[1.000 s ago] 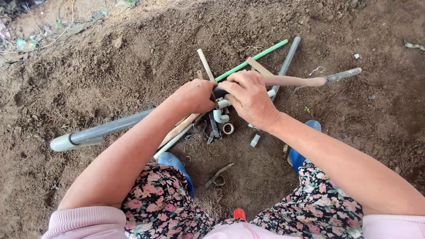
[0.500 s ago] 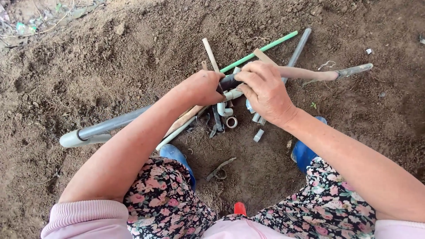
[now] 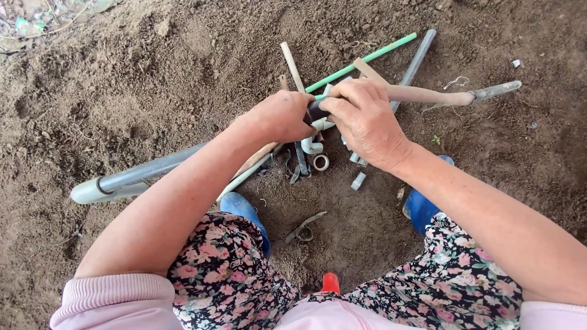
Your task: The person assembles a long pipe structure by connecting various PVC pipe segments and fittings. They use a rock as a makeshift hammer to tap the pieces together and secure the joints with black tape. The person works on the ground, handling different pipe lengths and elbow joints to build the assembly.
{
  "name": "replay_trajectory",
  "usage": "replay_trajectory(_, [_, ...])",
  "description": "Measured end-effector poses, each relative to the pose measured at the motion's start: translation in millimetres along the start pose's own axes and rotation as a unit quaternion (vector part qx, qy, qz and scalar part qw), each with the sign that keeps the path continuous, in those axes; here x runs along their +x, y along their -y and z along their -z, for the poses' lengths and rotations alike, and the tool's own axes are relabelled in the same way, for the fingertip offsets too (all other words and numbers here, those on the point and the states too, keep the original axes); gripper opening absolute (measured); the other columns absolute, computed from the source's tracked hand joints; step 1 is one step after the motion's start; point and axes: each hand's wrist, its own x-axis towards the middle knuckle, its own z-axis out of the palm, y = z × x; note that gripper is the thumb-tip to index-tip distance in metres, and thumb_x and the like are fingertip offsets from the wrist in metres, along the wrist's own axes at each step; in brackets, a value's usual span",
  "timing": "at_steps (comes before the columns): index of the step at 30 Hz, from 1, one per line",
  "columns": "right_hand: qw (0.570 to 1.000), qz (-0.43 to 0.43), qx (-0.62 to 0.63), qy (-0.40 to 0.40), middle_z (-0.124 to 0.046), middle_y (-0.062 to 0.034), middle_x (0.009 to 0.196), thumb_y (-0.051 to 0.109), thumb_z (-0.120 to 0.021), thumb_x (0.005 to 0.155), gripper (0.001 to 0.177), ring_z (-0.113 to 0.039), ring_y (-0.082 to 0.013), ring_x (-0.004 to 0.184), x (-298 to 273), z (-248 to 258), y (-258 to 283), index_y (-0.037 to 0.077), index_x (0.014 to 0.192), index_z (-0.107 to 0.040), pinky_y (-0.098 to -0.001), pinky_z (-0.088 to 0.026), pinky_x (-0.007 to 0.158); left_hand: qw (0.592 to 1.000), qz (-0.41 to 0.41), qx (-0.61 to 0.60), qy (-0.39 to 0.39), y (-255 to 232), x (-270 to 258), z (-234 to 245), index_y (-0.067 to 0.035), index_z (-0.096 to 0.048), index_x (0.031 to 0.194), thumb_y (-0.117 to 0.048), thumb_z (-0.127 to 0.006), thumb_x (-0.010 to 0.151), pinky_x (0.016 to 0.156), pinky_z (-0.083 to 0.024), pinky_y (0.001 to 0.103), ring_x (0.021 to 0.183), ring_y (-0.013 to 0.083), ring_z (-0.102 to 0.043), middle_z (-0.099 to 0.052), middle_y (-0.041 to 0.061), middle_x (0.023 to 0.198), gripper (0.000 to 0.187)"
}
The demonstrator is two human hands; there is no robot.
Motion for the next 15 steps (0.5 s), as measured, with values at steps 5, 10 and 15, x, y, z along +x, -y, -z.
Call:
replay_trajectory(5, [0.998, 0.029, -0.020, -0.042, -0.049, -0.0007, 0.100, 0.008, -0.070, 0.087, 0.013, -0.054, -0.0225, 0.103, 5, 6, 5, 0.013, 0.088, -0.058, -0.0359, -0.040, 0.086, 1.000, 0.003, -0.019, 0.012, -1, 2, 1, -0.014, -0.063, 0.100, -0.035, -0.069, 0.071, 0.072, -0.056, 0.039, 0.086, 0.0309, -0.067, -0.067, 0.012, 0.089, 0.036])
replay_trajectory(10, [0.992, 0.064, -0.069, -0.081, -0.044, -0.0001, 0.093, 0.009, -0.067, 0.091, 0.016, -0.049, -0.0208, 0.094, -6, 8, 0, 0.015, 0.079, -0.057, -0.0386, -0.040, 0.084, 0.996, 0.026, -0.079, 0.034, -1, -2, 10, -0.015, -0.062, 0.099, -0.033, -0.068, 0.069, 0.060, -0.057, 0.025, 0.061, 0.0167, -0.067, -0.064, 0.007, 0.080, 0.035])
replay_trajectory(15, [0.988, 0.076, -0.109, -0.074, -0.037, 0.0028, 0.082, 0.002, -0.061, 0.091, 0.019, -0.049, -0.0185, 0.079, -18, 14, -4, 0.013, 0.078, -0.055, -0.0344, -0.037, 0.070, 0.986, 0.013, -0.141, 0.088, -6, -3, 11, -0.009, -0.055, 0.121, -0.036, -0.074, 0.068, 0.052, -0.055, 0.025, 0.048, 0.0154, -0.064, -0.063, 0.010, 0.080, 0.062])
